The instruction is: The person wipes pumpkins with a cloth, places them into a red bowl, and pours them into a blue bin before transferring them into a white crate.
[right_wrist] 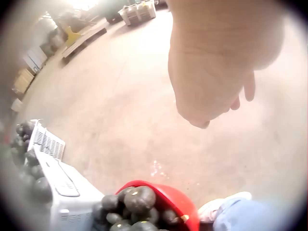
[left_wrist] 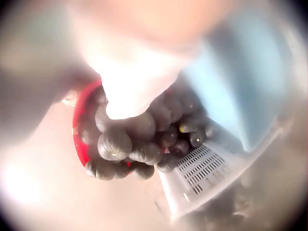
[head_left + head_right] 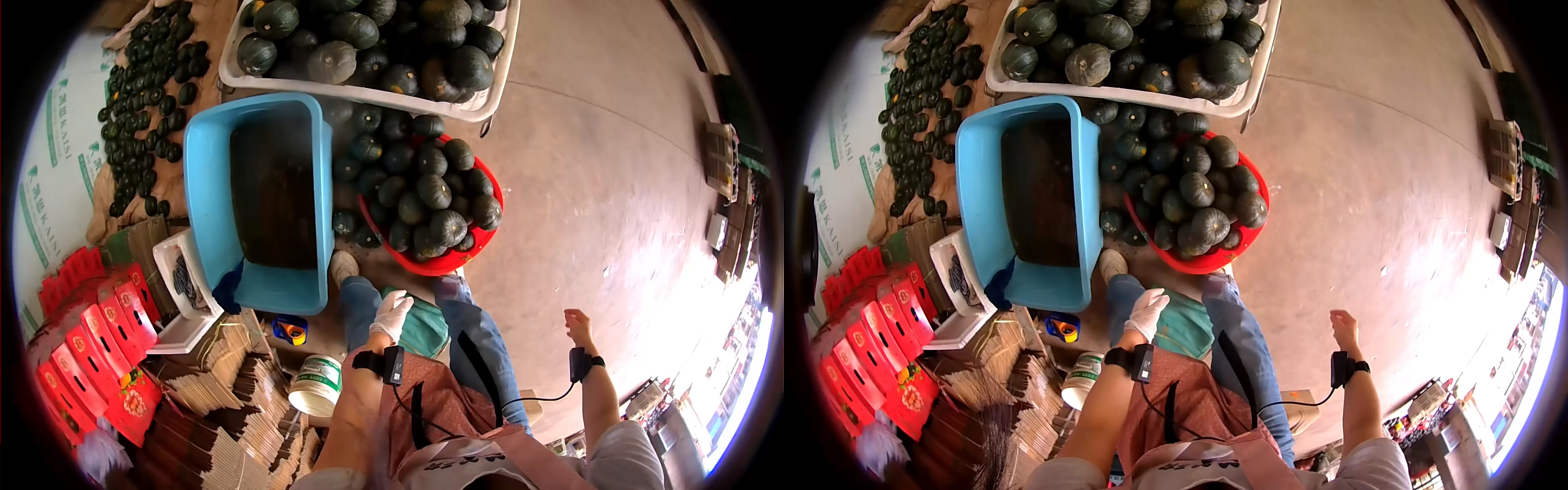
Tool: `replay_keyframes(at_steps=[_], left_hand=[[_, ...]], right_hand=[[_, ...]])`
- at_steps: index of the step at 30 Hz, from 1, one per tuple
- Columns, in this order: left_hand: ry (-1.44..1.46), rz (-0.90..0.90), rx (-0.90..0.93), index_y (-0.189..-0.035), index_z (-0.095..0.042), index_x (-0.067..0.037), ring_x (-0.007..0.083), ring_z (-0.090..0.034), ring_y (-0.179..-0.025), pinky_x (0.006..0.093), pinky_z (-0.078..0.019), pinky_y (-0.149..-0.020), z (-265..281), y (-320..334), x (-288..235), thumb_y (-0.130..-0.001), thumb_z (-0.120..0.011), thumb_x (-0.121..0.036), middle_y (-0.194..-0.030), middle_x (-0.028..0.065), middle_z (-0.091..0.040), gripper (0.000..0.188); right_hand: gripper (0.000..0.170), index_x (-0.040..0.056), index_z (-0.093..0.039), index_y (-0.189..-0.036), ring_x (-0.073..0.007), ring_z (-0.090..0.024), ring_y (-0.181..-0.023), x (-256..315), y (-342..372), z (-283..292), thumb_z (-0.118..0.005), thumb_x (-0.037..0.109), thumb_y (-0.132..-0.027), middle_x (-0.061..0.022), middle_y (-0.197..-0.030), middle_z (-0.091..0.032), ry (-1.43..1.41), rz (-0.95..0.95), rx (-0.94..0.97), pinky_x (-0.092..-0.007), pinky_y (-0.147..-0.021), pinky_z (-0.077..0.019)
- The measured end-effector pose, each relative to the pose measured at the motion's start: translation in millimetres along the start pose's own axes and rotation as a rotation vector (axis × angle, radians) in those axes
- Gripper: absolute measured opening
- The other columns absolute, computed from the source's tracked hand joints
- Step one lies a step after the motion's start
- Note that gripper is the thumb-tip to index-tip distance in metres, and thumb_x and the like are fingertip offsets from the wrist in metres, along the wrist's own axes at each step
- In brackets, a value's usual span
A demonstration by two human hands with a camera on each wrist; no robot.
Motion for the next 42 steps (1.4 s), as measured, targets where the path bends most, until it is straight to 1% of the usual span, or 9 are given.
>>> replay_keyframes(at_steps=[3,4,11,17,27,31,37,38,42], left_hand=[[0.102,0.16,-0.128,-0.124,-0.06,-0.005,0.0217,-0.059,-0.112,0.0341,-0.0451,-0.098,11.7,-8.4,14.0,-0.091,-0.07,-0.024,-0.121,0.0118,-0.064,0.04],[0.105,0.153,-0.097,-0.125,-0.062,-0.014,0.0186,-0.059,-0.104,0.0341,-0.0447,-0.078,18.7,-20.5,26.8,-0.088,-0.07,-0.035,-0.12,0.0024,-0.063,0.043],[0.331,0.243,-0.242,-0.112,-0.066,0.0,0.0174,-0.059,-0.087,0.0329,-0.0475,-0.083,85.3,-95.3,16.9,-0.089,-0.068,-0.025,-0.103,0.0058,-0.067,0.033],[0.348,0.197,-0.408,-0.126,-0.06,0.001,0.0248,-0.058,-0.111,0.0352,-0.0433,-0.097,103.0,-150.1,-16.8,-0.092,-0.062,-0.037,-0.122,0.0145,-0.063,0.051],[0.117,0.196,-0.521,-0.135,-0.051,0.008,0.0375,-0.047,-0.131,0.0383,-0.0342,-0.11,97.9,-336.7,13.0,-0.098,-0.038,-0.062,-0.142,0.0228,-0.051,0.08],[-0.458,0.379,-0.489,-0.125,-0.059,0.004,0.0442,-0.055,-0.119,0.0487,-0.0438,-0.1,95.9,-366.7,-15.1,-0.1,-0.03,-0.058,-0.129,0.0298,-0.057,0.073],[-0.043,0.402,-0.54,-0.139,-0.049,0.004,0.0404,-0.048,-0.13,0.0428,-0.0358,-0.109,103.7,-379.2,-17.5,-0.1,-0.025,-0.061,-0.142,0.025,-0.05,0.08],[-0.016,0.358,-0.555,-0.139,-0.049,0.004,0.0397,-0.049,-0.13,0.0423,-0.0361,-0.108,104.3,-380.3,-15.9,-0.099,-0.027,-0.062,-0.142,0.0241,-0.051,0.08],[0.104,0.179,-0.6,-0.137,-0.052,0.004,0.0352,-0.055,-0.123,0.0396,-0.0408,-0.104,107.3,-378.7,-6.0,-0.097,-0.039,-0.063,-0.137,0.0202,-0.057,0.079]], right_hand=[[0.025,0.014,-0.069,-0.112,-0.0081,-0.052,-0.059,-46.6,-8.0,3.6,-0.066,0.02,-0.088,-0.0003,-0.075,-0.061,0.148,0.047,-0.041,-0.0264,-0.047,-0.0413],[0.031,0.0123,-0.068,-0.115,-0.0141,-0.058,-0.07,-22.3,8.6,1.3,-0.067,0.022,-0.086,-0.0055,-0.081,-0.065,0.172,0.073,-0.079,-0.0308,-0.06,-0.046],[0.066,0.0167,-0.047,-0.141,-0.0277,-0.055,-0.11,-38.5,50.9,5.2,-0.072,0.025,-0.08,-0.0185,-0.122,-0.056,0.074,-0.115,-0.429,-0.0426,-0.088,-0.0485],[0.064,0.0239,-0.041,-0.138,-0.0196,-0.052,-0.104,90.0,-58.3,-8.9,-0.07,0.041,-0.084,-0.004,-0.109,-0.058,-0.316,-0.251,-0.448,-0.0551,-0.098,-0.0378],[0.053,0.0129,-0.063,-0.123,-0.0146,-0.056,-0.104,246.2,-303.9,-183.1,-0.057,0.055,-0.092,-0.0014,-0.114,-0.064,0.256,0.265,0.055,-0.0411,-0.08,-0.0454],[0.047,0.0029,-0.066,-0.116,-0.0164,-0.061,-0.102,265.3,-310.0,-226.7,-0.06,0.045,-0.096,-0.0091,-0.112,-0.067,-0.033,0.023,0.269,-0.0303,-0.085,-0.047],[0.052,0.007,-0.061,-0.129,-0.0187,-0.059,-0.114,281.8,-304.8,-261.5,-0.058,0.046,-0.095,-0.0069,-0.125,-0.064,-0.298,-0.015,0.222,-0.0359,-0.099,-0.0449],[0.04,0.0036,-0.069,-0.101,-0.0135,-0.061,-0.08,290.6,-298.1,-266.6,-0.064,0.043,-0.094,-0.0053,-0.089,-0.066,-0.468,0.069,0.137,-0.028,-0.073,-0.05],[0.032,0.0054,-0.069,-0.084,-0.0099,-0.056,-0.064,278.4,-308.5,-271.7,-0.068,0.036,-0.093,-0.0008,-0.074,-0.063,-0.605,0.088,0.118,-0.0252,-0.059,-0.046]])
Point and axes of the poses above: each hand's wrist, its own y-axis away from the middle knuckle, its own z-axis out of the back of the hand, x = y × z, the point moved 7 cm from there along -y, towards the middle knuckle
